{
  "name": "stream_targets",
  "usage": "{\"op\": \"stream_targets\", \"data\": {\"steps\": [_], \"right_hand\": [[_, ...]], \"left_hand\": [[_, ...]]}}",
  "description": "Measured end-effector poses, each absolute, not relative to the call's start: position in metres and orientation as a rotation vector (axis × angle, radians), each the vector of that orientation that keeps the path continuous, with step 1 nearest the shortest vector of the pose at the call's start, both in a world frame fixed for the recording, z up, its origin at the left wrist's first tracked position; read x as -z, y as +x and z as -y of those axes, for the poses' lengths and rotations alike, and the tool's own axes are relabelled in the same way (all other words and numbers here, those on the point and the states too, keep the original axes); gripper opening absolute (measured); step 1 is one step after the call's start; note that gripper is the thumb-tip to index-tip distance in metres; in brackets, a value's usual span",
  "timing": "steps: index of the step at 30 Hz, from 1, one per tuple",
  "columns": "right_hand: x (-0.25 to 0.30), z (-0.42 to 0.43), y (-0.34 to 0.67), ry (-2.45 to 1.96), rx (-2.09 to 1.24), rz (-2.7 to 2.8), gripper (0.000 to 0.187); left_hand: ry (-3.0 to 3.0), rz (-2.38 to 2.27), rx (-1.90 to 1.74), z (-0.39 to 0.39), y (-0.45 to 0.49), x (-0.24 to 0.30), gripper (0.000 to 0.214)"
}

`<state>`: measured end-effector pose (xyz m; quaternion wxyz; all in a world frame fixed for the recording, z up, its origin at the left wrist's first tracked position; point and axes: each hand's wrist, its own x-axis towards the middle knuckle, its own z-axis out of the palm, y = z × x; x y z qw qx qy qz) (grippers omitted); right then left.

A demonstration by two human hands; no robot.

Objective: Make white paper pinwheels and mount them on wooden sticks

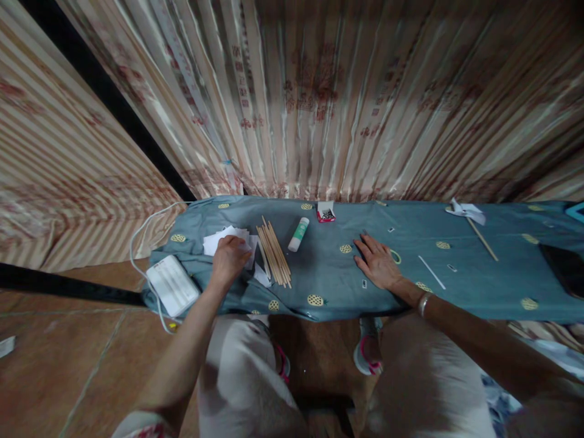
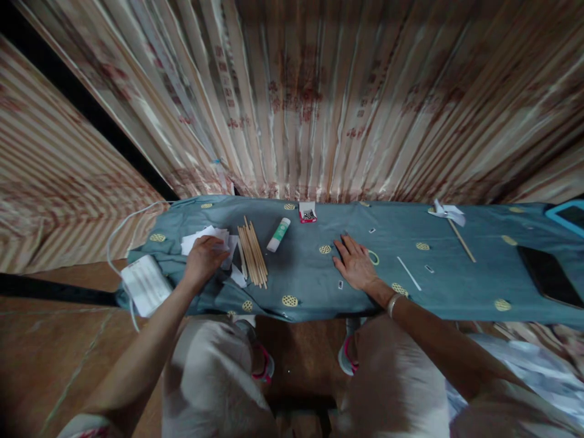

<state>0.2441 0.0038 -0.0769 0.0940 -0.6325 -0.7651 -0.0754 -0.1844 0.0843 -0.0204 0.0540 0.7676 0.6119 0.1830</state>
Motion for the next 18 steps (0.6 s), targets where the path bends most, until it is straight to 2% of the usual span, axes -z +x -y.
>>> {"op": "stream_targets", "data": {"steps": [3,7,14,18], "right_hand": [[0.075,-0.004,0.244,-1.89,0.229,2.283,0.053],[0.074,-0.005,0.244,-1.919,0.225,2.304,0.054],[0.076,-0.007,0.246,-1.931,0.216,2.303,0.055],[0.075,-0.008,0.246,-1.897,0.199,2.286,0.056]], "left_hand": [[2.337,-1.879,-0.533,-0.08,-0.187,0.02,0.024],[2.301,-1.877,-0.552,-0.078,-0.189,0.016,0.03],[1.746,-1.886,-0.924,-0.088,-0.194,0.02,0.018],[1.604,-1.887,-1.008,-0.091,-0.195,0.024,0.021]]}}
